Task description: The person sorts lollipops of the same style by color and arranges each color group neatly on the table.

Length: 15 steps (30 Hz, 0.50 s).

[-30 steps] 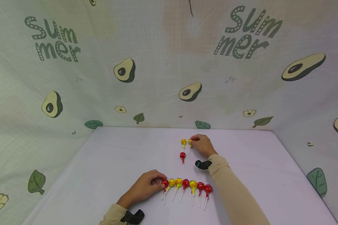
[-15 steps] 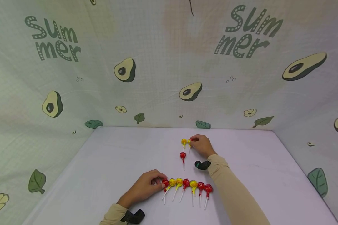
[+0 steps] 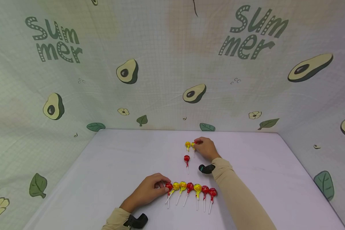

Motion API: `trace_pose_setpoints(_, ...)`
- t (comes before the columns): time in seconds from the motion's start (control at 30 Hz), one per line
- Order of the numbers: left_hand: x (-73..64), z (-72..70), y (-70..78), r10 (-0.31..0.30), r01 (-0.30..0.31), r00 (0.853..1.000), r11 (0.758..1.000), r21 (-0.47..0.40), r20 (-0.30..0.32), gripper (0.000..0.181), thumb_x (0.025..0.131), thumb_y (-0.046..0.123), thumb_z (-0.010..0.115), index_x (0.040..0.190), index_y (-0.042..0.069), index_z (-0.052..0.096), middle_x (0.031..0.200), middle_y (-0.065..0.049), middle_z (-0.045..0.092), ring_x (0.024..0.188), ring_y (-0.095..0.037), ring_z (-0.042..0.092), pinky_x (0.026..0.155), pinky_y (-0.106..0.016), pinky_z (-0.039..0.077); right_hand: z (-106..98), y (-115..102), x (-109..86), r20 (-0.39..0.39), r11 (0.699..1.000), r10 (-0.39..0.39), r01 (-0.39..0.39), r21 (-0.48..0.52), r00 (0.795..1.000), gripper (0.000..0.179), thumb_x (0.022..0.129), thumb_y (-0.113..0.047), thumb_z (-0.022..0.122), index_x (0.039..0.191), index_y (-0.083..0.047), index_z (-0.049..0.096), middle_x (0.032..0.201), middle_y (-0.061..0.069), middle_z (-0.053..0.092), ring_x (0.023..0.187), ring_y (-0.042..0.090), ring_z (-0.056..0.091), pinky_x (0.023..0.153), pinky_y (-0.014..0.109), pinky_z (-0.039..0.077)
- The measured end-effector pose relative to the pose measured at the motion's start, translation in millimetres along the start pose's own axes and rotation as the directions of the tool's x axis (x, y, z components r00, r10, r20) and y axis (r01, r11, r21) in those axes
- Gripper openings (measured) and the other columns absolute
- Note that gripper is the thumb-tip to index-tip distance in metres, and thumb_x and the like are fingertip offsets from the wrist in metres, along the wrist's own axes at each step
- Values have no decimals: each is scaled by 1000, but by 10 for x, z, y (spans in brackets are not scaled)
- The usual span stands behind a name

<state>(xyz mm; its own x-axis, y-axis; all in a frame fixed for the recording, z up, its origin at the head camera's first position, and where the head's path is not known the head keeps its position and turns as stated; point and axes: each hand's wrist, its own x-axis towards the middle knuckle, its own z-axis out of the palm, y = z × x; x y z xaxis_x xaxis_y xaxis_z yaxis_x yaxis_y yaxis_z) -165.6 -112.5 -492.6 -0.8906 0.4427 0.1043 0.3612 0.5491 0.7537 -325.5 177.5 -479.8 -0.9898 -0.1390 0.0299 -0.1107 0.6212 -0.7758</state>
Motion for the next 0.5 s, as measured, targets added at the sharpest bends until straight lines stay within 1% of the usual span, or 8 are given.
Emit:
trace_pose_setpoints(0.27,7,8,-6,-20,20,1000,1000,0,1,20,93,31,73,112,24,74,93,18,60,78,-1,57,70,-23,47,16,19,5,-10,1000,-20,20,-2,1000,31,94,-21,68,122,-5,67,118,12,67,106,29,61,94,47,48)
trace_pose_setpoints(0.5,3,14,-8,-11,11,1000,1000,-3,0,20,93,31,73,112,24,73,94,17,61,78,0,57,70,-23,47,12,8,0,-2,1000,-16,16,-13,1000,34,95,-23,67,123,-5,68,120,13,67,108,30,60,96,49,47)
